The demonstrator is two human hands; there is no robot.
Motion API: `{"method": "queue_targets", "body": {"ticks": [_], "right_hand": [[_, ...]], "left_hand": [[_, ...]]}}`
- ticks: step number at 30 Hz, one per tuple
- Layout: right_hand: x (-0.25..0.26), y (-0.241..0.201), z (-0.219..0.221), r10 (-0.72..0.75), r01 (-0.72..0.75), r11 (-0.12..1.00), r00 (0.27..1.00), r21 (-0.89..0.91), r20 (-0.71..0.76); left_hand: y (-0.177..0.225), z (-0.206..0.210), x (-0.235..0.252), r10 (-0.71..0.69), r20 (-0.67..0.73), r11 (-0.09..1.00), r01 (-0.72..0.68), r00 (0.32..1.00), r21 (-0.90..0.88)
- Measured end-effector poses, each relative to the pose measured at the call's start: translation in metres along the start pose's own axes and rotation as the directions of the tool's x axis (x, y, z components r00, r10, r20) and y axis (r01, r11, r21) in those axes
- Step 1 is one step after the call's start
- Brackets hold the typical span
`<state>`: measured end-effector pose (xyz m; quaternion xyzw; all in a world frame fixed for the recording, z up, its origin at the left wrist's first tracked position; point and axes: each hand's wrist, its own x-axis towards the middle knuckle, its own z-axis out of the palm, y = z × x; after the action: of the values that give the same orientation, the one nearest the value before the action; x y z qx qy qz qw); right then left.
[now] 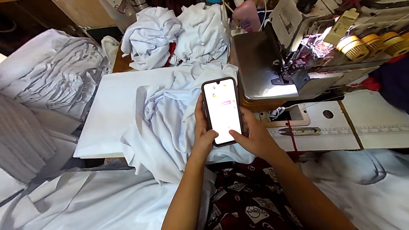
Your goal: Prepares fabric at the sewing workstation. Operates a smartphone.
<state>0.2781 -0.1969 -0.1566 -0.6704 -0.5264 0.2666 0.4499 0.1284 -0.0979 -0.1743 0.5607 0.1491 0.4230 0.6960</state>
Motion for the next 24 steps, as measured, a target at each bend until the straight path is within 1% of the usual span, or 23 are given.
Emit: {"method": "queue_targets", "body": {"ticks": [3, 8, 11, 15, 20, 24], "right_hand": [[0.0018, 0.0032, 0.0004, -0.082, 0.083, 0.996, 0.995, 0.02, -0.051], [0.0038, 0.0069, 0.0042, -0.122, 0.128, 0.991, 0.987, 0.05, -0.109], [0.004, 0.0066, 0.0027, -0.118, 0.125, 0.99, 0.989, 0.066, -0.092], [0.0036, 0.0071, 0.0006, -0.113, 0.117, 0.991, 0.992, 0.068, -0.062], [0.0037, 0.0077, -0.0004, -0.135, 0.139, 0.986, 0.99, 0.092, -0.049], [0.0043, 0.0055, -0.0049, -0.099, 0.101, 0.994, 0.994, 0.036, -0.049]], "left_hand": [[-0.0008, -0.0005, 0.0, -0.003, 0.006, 1.0, 0.003, 1.0, -0.004], [-0.0003, 0.0001, 0.0, -0.009, -0.001, 1.0, 0.009, 1.0, -0.013], [-0.0012, 0.0, -0.0003, -0.001, 0.003, 1.0, 0.001, 1.0, 0.008], [0.0017, 0.0042, 0.0005, -0.028, -0.051, 0.999, 0.03, 0.998, 0.031], [-0.0001, 0.0023, 0.0006, -0.014, -0.038, 0.999, 0.016, 0.999, 0.048], [-0.0001, 0.0027, 0.0006, -0.026, -0.043, 0.999, 0.028, 0.999, 0.04]]}}
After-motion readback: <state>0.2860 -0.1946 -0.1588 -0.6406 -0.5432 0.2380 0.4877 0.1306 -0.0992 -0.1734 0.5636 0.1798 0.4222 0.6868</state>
